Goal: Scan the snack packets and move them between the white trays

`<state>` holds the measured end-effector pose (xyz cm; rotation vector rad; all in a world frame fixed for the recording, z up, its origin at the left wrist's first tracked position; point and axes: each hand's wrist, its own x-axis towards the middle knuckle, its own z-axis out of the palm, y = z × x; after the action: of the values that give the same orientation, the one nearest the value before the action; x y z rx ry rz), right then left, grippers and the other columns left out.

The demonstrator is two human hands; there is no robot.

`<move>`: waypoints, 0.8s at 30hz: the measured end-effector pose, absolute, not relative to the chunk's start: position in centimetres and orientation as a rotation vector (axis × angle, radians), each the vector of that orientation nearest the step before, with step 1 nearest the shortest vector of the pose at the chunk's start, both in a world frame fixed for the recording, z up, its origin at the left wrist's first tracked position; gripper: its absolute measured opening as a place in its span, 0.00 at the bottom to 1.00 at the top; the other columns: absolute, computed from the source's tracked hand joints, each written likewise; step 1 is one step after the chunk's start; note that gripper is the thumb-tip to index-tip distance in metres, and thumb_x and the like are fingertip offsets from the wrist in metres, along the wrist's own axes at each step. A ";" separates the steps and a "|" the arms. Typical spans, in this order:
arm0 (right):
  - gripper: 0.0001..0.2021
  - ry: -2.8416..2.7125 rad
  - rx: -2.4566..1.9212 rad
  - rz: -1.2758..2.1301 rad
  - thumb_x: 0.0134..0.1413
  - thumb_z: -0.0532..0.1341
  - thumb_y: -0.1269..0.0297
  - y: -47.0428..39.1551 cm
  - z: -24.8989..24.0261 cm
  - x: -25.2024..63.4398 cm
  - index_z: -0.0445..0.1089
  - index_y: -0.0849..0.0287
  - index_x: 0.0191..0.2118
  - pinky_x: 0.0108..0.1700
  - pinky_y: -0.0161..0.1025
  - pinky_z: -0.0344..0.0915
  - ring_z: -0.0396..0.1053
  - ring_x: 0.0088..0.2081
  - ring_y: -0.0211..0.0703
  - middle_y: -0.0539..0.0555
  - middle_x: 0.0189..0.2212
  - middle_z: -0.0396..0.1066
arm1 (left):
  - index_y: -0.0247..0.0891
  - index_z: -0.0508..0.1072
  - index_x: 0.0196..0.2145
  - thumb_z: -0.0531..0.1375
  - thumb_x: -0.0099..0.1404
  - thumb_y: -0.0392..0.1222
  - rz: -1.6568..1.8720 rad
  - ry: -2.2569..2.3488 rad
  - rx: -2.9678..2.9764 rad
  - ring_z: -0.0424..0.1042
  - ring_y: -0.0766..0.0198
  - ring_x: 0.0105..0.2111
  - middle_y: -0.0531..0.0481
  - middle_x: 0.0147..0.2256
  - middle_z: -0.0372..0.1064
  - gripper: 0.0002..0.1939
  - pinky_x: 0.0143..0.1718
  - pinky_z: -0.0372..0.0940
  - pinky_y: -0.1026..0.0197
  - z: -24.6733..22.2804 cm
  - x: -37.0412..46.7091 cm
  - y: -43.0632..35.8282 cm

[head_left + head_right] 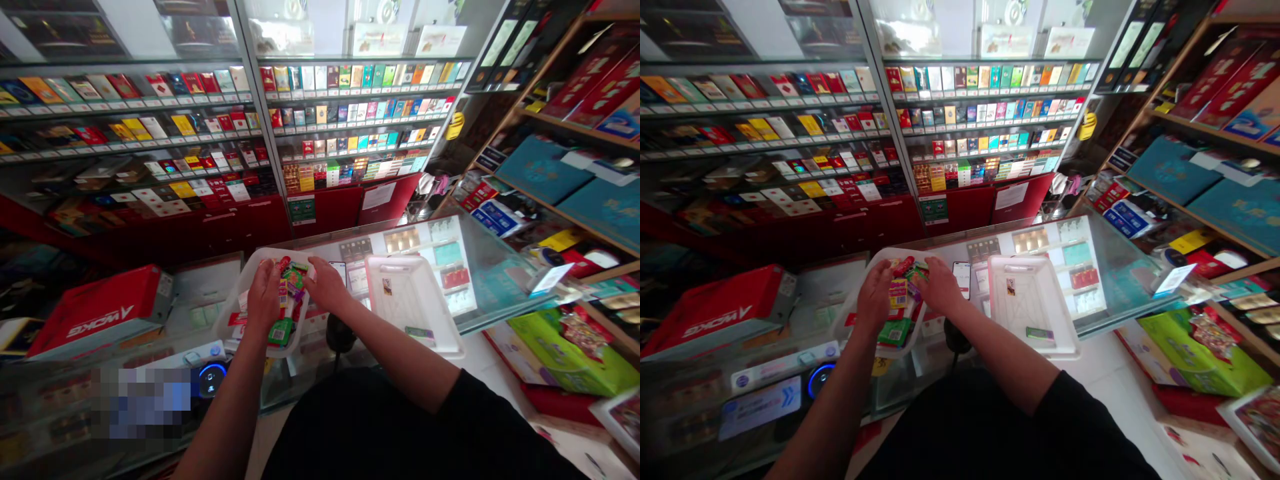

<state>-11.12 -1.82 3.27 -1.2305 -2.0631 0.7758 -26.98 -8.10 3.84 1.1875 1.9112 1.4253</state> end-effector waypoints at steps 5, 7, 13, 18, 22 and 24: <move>0.25 -1.989 -1.287 0.741 0.58 0.62 0.68 -2.3 2.2 -7.2 0.67 0.66 0.62 0.68 0.52 0.58 0.65 0.62 0.54 0.67 0.60 0.69 | 0.39 0.69 0.62 0.52 0.74 0.54 1.320 1.850 1.288 0.65 0.51 0.64 0.41 0.63 0.68 0.26 0.68 0.56 0.47 3.7 -23.9 -7.5; 0.26 -1.949 -1.321 0.719 0.58 0.62 0.67 -2.5 1.8 -5.6 0.67 0.65 0.62 0.68 0.52 0.58 0.65 0.63 0.54 0.66 0.60 0.69 | 0.38 0.70 0.62 0.53 0.74 0.54 1.279 1.841 1.298 0.65 0.50 0.65 0.40 0.63 0.67 0.26 0.68 0.55 0.46 3.7 -22.6 -7.3; 0.26 -1.856 -1.390 0.693 0.57 0.62 0.67 -2.7 1.0 -0.9 0.67 0.62 0.62 0.66 0.51 0.61 0.68 0.61 0.52 0.64 0.60 0.71 | 0.38 0.70 0.61 0.53 0.73 0.55 1.216 1.749 1.336 0.67 0.50 0.63 0.39 0.62 0.69 0.27 0.66 0.59 0.47 3.6 -18.6 -6.4; 0.26 -1.778 -1.513 0.653 0.58 0.63 0.65 -2.4 0.1 2.7 0.68 0.66 0.61 0.66 0.52 0.61 0.68 0.60 0.54 0.67 0.59 0.71 | 0.38 0.70 0.61 0.53 0.73 0.55 1.196 1.569 1.348 0.68 0.51 0.62 0.39 0.62 0.69 0.26 0.65 0.61 0.47 3.1 -15.0 -5.6; 0.26 -1.698 -1.620 0.685 0.58 0.63 0.64 -1.8 -0.9 5.7 0.68 0.64 0.62 0.65 0.52 0.62 0.70 0.59 0.53 0.65 0.59 0.71 | 0.38 0.71 0.60 0.54 0.72 0.56 1.138 1.461 1.316 0.68 0.51 0.62 0.40 0.62 0.69 0.26 0.64 0.61 0.48 2.9 -11.6 -4.8; 0.26 -1.646 -1.689 0.715 0.59 0.62 0.65 -1.4 -1.4 7.2 0.67 0.63 0.62 0.63 0.51 0.64 0.71 0.58 0.52 0.65 0.59 0.72 | 0.39 0.71 0.59 0.55 0.72 0.57 1.103 1.407 1.260 0.69 0.51 0.60 0.40 0.61 0.70 0.26 0.62 0.63 0.49 2.6 -9.8 -4.3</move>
<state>7.22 -1.43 -1.45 -1.6887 -1.6463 0.7149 -9.82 -4.27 2.63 1.2603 1.4069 1.1032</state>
